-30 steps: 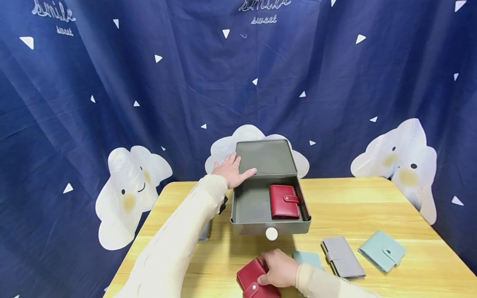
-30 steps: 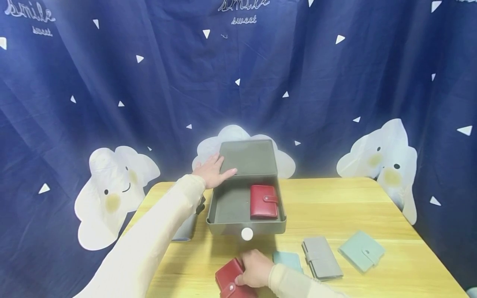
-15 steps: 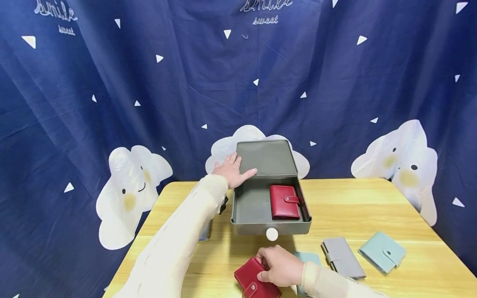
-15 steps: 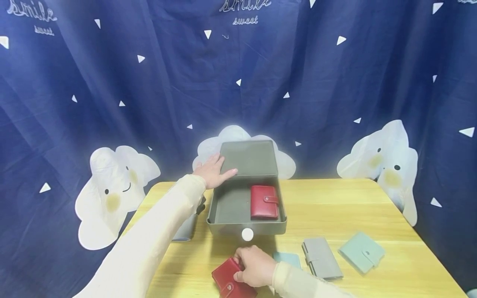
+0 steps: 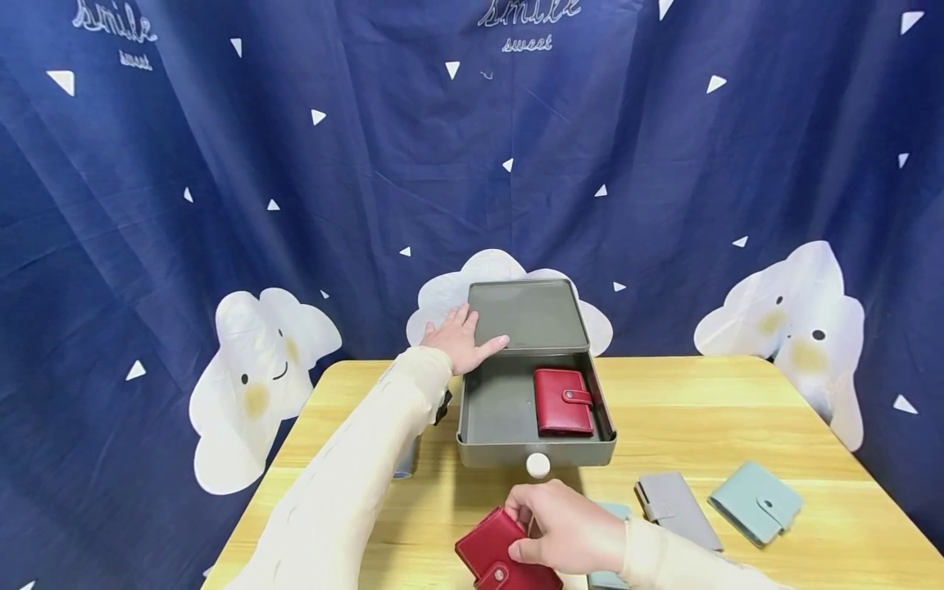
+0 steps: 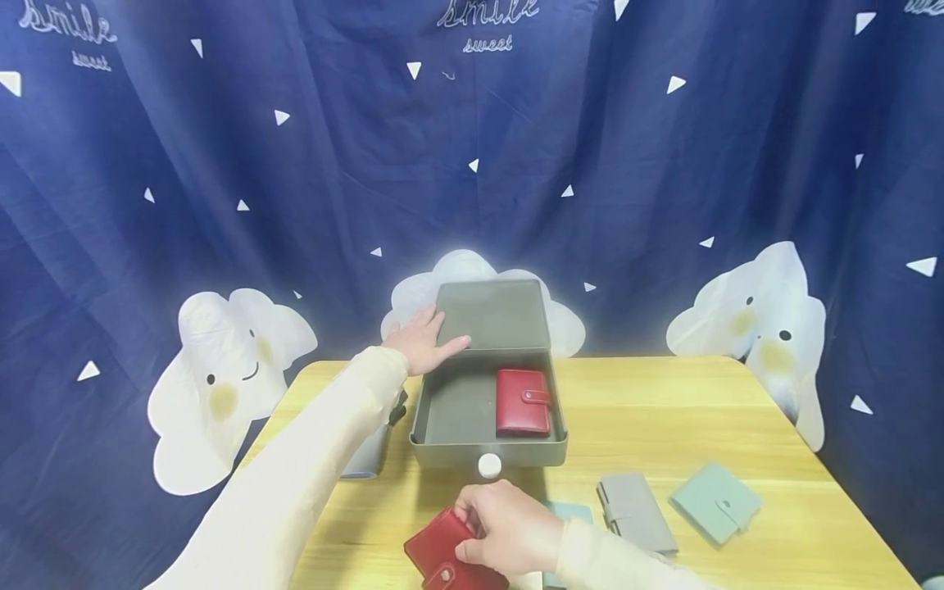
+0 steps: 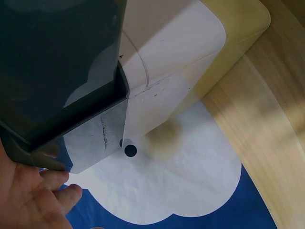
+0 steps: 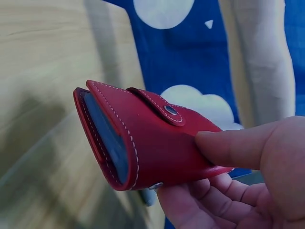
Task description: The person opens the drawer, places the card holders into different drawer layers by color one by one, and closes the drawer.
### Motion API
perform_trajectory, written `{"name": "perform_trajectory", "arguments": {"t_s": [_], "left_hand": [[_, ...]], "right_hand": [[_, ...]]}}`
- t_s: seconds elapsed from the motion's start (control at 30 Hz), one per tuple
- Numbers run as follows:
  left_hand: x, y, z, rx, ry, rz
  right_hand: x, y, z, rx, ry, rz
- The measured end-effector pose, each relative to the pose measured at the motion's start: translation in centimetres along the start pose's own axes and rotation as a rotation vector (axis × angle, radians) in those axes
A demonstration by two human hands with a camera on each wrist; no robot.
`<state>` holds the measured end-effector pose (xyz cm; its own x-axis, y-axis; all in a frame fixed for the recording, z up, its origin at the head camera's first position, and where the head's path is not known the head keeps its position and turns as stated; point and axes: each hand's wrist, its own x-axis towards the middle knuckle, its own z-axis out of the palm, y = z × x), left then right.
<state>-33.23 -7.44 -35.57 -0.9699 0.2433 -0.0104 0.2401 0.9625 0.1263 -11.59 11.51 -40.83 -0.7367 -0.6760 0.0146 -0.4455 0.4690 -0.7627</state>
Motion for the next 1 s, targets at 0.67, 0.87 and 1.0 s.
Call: {"name": "perform_trajectory", "arguments": {"t_s": [0.67, 0.87, 1.0], "left_hand": [[0.0, -0.1, 0.1, -0.009, -0.005, 0.009], [0.1, -0.3, 0.1, -0.023, 0.001, 0.016], [0.1, -0.3, 0.1, -0.026, 0.001, 0.021]], "right_hand": [[-0.6, -3.7, -5.8, 0.116, 0.081, -0.035], [-0.3, -4.6, -7.5, 0.368, 0.089, 0.027], [0.3, -4.5, -8.6, 0.54, 0.089, 0.095]]}}
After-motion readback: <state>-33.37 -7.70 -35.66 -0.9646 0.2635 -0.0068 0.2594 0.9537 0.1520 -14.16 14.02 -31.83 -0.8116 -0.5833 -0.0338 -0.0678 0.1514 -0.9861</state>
